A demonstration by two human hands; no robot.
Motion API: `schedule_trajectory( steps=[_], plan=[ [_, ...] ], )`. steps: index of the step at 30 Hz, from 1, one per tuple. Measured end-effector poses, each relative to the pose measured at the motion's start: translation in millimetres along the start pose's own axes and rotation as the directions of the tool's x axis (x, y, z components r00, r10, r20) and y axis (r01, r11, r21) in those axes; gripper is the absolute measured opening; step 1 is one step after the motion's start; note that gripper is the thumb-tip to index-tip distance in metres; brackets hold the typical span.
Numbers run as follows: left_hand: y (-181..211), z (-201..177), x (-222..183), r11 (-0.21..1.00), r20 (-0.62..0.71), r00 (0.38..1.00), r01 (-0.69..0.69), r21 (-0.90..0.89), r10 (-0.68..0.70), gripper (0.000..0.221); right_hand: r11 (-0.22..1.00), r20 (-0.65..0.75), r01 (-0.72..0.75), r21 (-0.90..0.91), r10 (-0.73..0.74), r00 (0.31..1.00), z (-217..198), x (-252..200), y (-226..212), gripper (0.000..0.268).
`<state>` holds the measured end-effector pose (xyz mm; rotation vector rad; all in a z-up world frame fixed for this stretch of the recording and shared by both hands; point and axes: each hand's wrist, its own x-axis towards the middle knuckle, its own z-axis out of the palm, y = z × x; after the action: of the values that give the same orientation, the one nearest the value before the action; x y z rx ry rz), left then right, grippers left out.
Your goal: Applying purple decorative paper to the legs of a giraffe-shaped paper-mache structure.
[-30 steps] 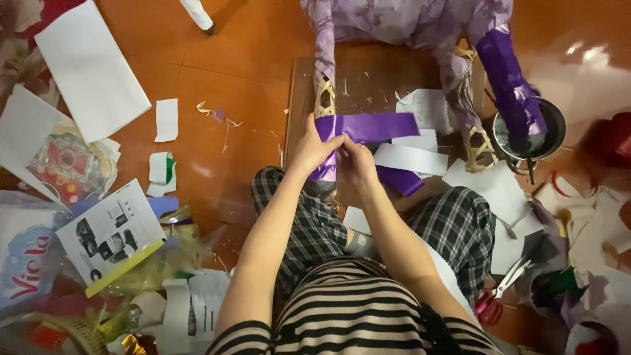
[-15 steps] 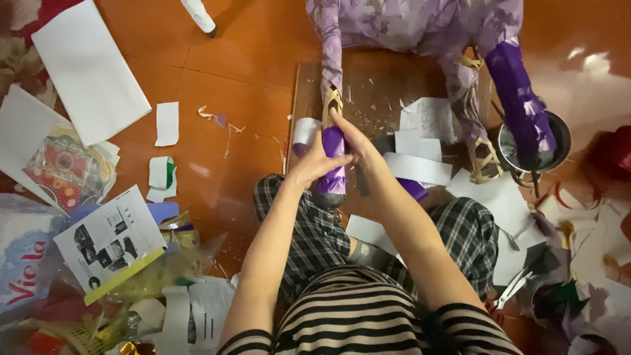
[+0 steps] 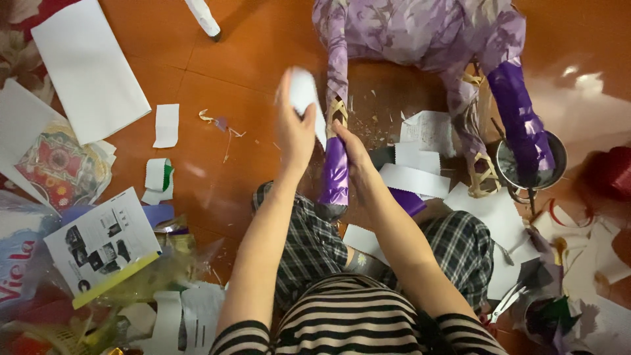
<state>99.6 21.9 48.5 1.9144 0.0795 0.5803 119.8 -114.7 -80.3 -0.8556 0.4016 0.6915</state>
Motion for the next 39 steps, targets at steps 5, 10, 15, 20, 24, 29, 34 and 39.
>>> schedule_trajectory(
  steps=[5,10,15,20,24,29,34,39],
  plan=[
    [71.5,31.3,25.1,0.982,0.238,0.965,-0.144,0.123,0.112,0.077,0.558,0.176,0.676,-0.481,-0.694,0.698,50.4,-93.0,-33.1,0.049],
    [57.6,57.2,17.0,0.948,0.576,0.770,0.116,0.295,-0.273,0.084,0.359,0.045,0.692,-0.626,-0.869,0.492,14.6,-59.3,-9.1,0.029],
    [-28.9,41.7,-3.5,0.898,0.330,0.841,0.355,0.262,-0.428,0.084,0.889,-0.341,0.452,-0.077,-0.449,0.826,23.1,-71.1,-21.7,0.027],
    [-64.1,52.7,-38.2,0.849,0.389,0.755,0.457,0.266,-0.528,0.104,0.872,-0.307,0.468,0.142,-0.410,0.859,-36.3,3.1,15.8,0.022],
    [-53.5,48.9,-37.4,0.862,0.388,0.770,0.442,0.248,-0.507,0.102,0.888,-0.170,0.344,0.305,-0.305,0.937,-33.5,-20.5,11.0,0.021],
    [-46.2,51.4,-32.7,0.767,0.379,0.677,0.469,0.438,-0.631,0.094,0.940,-0.156,0.302,-0.160,-0.326,0.932,-70.4,-36.7,16.7,0.045],
    [-38.7,50.6,-31.0,0.736,0.398,0.625,0.498,0.459,-0.671,0.089,0.713,-0.109,0.209,-0.670,-0.372,0.922,-6.9,-59.1,-30.0,0.049],
    [-88.6,51.4,-37.3,0.880,0.500,0.726,0.421,0.221,-0.473,0.087,0.988,0.028,-0.059,-0.142,0.063,0.998,1.5,19.6,-38.3,0.050]
  ],
)
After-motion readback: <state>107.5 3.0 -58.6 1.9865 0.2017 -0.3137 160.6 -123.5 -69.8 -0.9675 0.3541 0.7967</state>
